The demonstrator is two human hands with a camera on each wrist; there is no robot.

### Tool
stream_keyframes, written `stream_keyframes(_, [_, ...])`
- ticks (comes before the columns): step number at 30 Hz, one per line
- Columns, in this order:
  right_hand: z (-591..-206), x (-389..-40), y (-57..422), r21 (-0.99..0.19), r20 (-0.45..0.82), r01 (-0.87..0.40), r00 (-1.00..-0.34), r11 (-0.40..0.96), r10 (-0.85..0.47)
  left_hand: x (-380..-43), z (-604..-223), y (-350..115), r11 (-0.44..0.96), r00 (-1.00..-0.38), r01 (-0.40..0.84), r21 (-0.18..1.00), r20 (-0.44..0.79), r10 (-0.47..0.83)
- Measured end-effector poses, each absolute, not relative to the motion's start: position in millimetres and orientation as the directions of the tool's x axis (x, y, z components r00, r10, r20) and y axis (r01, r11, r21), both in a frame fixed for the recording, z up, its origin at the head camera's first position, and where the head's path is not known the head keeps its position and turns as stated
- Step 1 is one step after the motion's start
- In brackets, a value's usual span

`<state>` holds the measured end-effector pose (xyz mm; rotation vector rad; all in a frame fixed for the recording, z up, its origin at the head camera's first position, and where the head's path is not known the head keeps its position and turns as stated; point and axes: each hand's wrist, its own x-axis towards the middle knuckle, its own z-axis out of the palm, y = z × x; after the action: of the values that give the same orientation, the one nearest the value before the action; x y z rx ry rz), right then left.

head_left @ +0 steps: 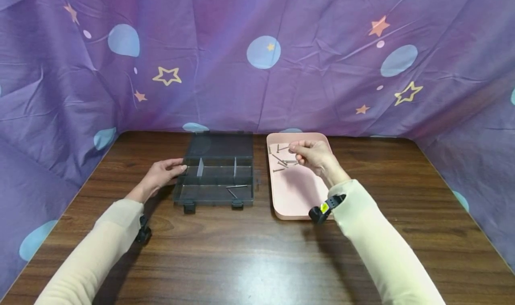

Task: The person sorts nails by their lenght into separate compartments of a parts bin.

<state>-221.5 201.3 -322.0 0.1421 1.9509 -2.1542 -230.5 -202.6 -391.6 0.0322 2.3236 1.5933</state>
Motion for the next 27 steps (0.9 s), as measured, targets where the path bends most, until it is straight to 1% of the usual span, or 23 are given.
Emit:
stream_keyframes(2, [-323, -224, 209, -0.966, -0.226, 0.235, -0.97, -0.109, -0.091, -231, -392, -203, 0.374, -0.947, -0.163, 0.913, -0.251, 0.2])
stream_keyframes(7, [-329, -231, 224, -0.96, -0.261, 0.261, -0.965, -0.105, -0.008, -232, -394, -203, 0.368, -0.948, -0.169, 0.914, -0.253, 0.191])
stream_keyframes(10, [-332, -233, 230, -0.958, -0.276, 0.272, -0.96, -0.09, 0.037, -232, -395, -203, 0.372, -0.949, -0.169, 0.913, -0.252, 0.188])
stream_keyframes(22, [-347, -242, 242, -0.963, -0.264, 0.269, -0.957, 0.033, 0.118, -232, -392, -201, 0.364, -0.95, -0.178, 0.914, -0.256, 0.179])
stream_keyframes(27, [-358, -247, 244, -0.96, -0.269, 0.278, -0.951, 0.041, 0.155, -230, -392, -200, 0.368, -0.949, -0.183, 0.912, -0.262, 0.177])
